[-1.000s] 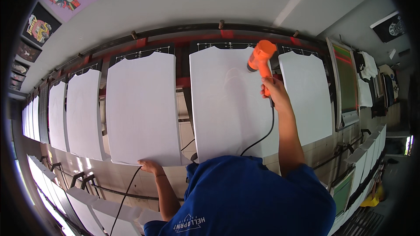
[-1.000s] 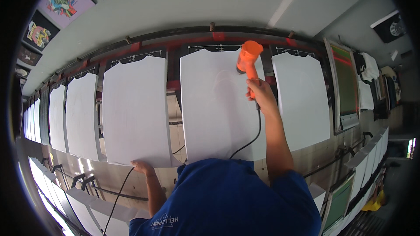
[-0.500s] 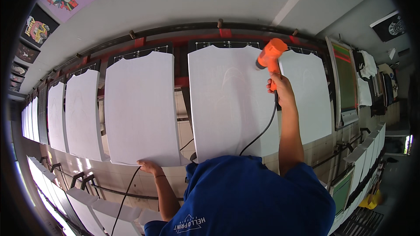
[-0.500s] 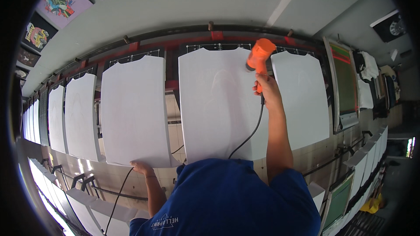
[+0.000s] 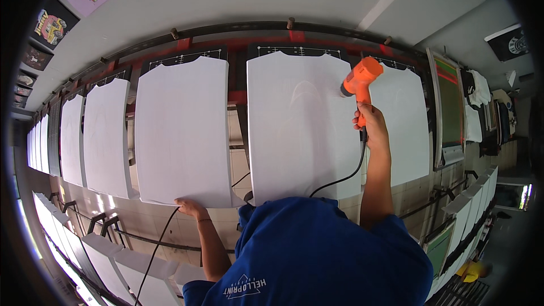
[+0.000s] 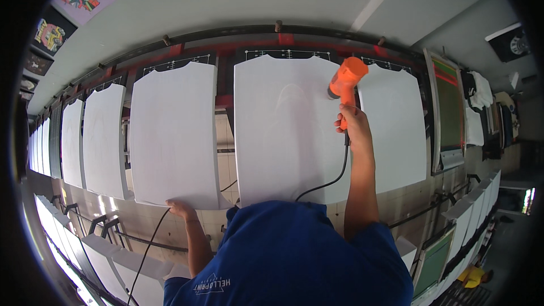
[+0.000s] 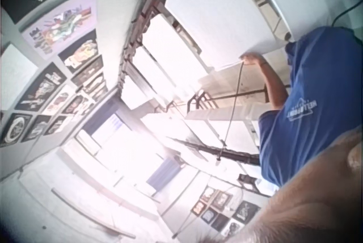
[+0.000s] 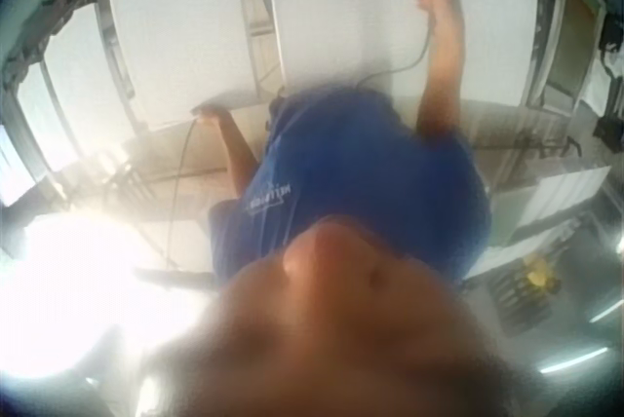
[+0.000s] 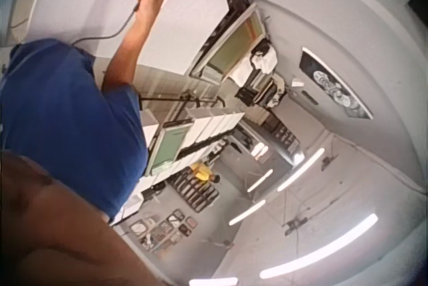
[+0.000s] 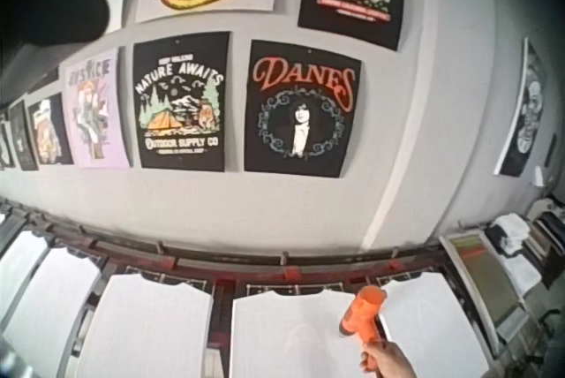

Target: The person uses an orange heat gun to apply heat to white t-shirts laid out on a heat press machine. The person moves the heat gun across the surface of the shirts in a systematic manner, covering different areas. The person also briefly adjusts the heat gun's power cord.

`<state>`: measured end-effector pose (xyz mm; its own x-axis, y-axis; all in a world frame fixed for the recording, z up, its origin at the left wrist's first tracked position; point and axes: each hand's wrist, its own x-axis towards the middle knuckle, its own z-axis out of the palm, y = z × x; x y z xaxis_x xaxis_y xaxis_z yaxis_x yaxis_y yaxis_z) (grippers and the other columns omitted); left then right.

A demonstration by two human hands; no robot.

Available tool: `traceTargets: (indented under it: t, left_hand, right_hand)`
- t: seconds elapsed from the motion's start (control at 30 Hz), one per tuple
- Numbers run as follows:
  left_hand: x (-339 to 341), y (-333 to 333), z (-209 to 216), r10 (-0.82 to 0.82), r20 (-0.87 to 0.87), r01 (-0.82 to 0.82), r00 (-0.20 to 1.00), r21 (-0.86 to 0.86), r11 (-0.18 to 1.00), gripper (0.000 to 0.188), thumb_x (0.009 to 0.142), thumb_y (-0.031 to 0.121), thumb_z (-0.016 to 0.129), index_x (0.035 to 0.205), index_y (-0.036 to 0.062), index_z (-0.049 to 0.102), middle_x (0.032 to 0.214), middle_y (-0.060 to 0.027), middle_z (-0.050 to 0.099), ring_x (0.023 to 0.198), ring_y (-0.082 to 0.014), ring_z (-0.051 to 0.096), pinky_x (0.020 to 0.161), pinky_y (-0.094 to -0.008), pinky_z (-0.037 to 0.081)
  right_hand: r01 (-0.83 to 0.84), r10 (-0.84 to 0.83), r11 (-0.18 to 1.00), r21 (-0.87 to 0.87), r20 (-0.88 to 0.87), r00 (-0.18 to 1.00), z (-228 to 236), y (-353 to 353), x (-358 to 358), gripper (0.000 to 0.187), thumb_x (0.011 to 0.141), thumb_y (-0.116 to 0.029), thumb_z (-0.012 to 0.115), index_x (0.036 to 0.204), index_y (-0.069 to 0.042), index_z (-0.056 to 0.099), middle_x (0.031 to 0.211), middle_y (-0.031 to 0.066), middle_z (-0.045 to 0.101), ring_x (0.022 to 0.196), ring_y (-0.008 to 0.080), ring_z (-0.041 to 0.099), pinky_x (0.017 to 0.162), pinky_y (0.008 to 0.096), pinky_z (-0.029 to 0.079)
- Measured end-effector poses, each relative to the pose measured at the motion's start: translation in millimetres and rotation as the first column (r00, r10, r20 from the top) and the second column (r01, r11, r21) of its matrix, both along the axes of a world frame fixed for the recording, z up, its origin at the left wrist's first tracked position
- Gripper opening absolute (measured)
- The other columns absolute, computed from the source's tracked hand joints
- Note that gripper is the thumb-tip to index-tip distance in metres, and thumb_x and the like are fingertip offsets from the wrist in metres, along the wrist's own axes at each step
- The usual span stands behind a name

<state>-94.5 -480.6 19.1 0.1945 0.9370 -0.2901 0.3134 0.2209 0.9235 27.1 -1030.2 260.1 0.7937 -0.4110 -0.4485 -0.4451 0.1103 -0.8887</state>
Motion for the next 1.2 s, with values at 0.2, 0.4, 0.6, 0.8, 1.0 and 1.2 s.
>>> traceTargets:
  t: [0.2, 0.4, 0.6, 0.8, 1.0, 1.2]
  left_hand:
    - [-1, 0, 3, 0.008, -0.057, -0.007, 0.998, 0.002, 1.0, 0.071, 0.096, 0.048, 0.042, 0.104, -0.0216, 0.046, 0.105, -0.0277, 0.057, 0.087, -0.0292, 0.057, 0.078, -0.0407, 0.048]
    - [-2, 5, -5, -0.014, -0.006, 0.014, 1.0, 0.006, 1.0, 0.076, 0.096, 0.049, 0.042, 0.11, -0.0254, 0.043, 0.106, -0.0312, 0.057, 0.089, -0.0313, 0.059, 0.077, -0.0418, 0.05]
    - [-3, 5, -5, -0.033, -0.002, 0.033, 0.999, 0.027, 0.999, 0.074, 0.095, 0.049, 0.044, 0.106, -0.0242, 0.044, 0.102, -0.0281, 0.059, 0.085, -0.0294, 0.059, 0.073, -0.0404, 0.05]
    - [-1, -2, -3, -0.057, 0.088, 0.053, 0.995, 0.041, 0.998, 0.065, 0.096, 0.047, 0.046, 0.094, -0.0182, 0.046, 0.089, -0.0201, 0.057, 0.076, -0.0238, 0.054, 0.066, -0.039, 0.048]
    - [-8, 4, -4, -0.115, 0.043, 0.114, 0.992, 0.018, 0.993, 0.063, 0.096, 0.046, 0.047, 0.091, -0.0173, 0.049, 0.09, -0.0195, 0.059, 0.073, -0.0229, 0.054, 0.063, -0.039, 0.048]
    - [4, -9, 23, -0.147, -0.002, 0.147, 0.989, 0.054, 0.988, 0.06, 0.096, 0.044, 0.047, 0.101, -0.0158, 0.049, 0.097, -0.0216, 0.061, 0.076, -0.0243, 0.058, 0.066, -0.0365, 0.051]
  right_hand:
    - [-0.188, 0.192, 0.975, 0.118, -0.018, 0.981, 11, 15, -12, 0.032, 0.087, -0.036, 0.064, 0.093, -0.005, 0.057, 0.075, 0.0014, 0.057, 0.064, 0.011, 0.057, 0.054, 0.0259, 0.046]
    - [-0.019, 0.016, 0.998, -0.059, -0.052, 0.999, 5, 8, -32, 0.029, 0.087, -0.034, 0.064, 0.091, -0.006, 0.057, 0.074, 0.0008, 0.057, 0.061, 0.0097, 0.056, 0.053, 0.0232, 0.045]
    - [-0.117, 0.121, 0.988, 0.098, -0.035, 0.992, 12, 17, -42, 0.034, 0.086, -0.035, 0.066, 0.095, -0.003, 0.057, 0.075, 0.0017, 0.057, 0.064, 0.0111, 0.058, 0.054, 0.0252, 0.046]
    - [-0.073, 0.074, 0.997, 0.01, -0.065, 0.995, 10, 8, -60, 0.034, 0.086, -0.035, 0.065, 0.094, -0.004, 0.057, 0.075, 0.0013, 0.057, 0.063, 0.0111, 0.058, 0.054, 0.0254, 0.046]
    - [-0.132, 0.132, 0.991, 0.02, -0.048, 0.99, 16, 25, -67, 0.031, 0.089, -0.035, 0.063, 0.094, -0.005, 0.057, 0.074, 0.0008, 0.057, 0.062, 0.0108, 0.058, 0.053, 0.0247, 0.047]
    - [-0.444, 0.436, 0.841, 0.31, 0.1, 0.894, 1, 84, -46, 0.029, 0.091, -0.029, 0.061, 0.099, -0.002, 0.055, 0.075, 0.0031, 0.057, 0.062, 0.0115, 0.056, 0.053, 0.026, 0.046]
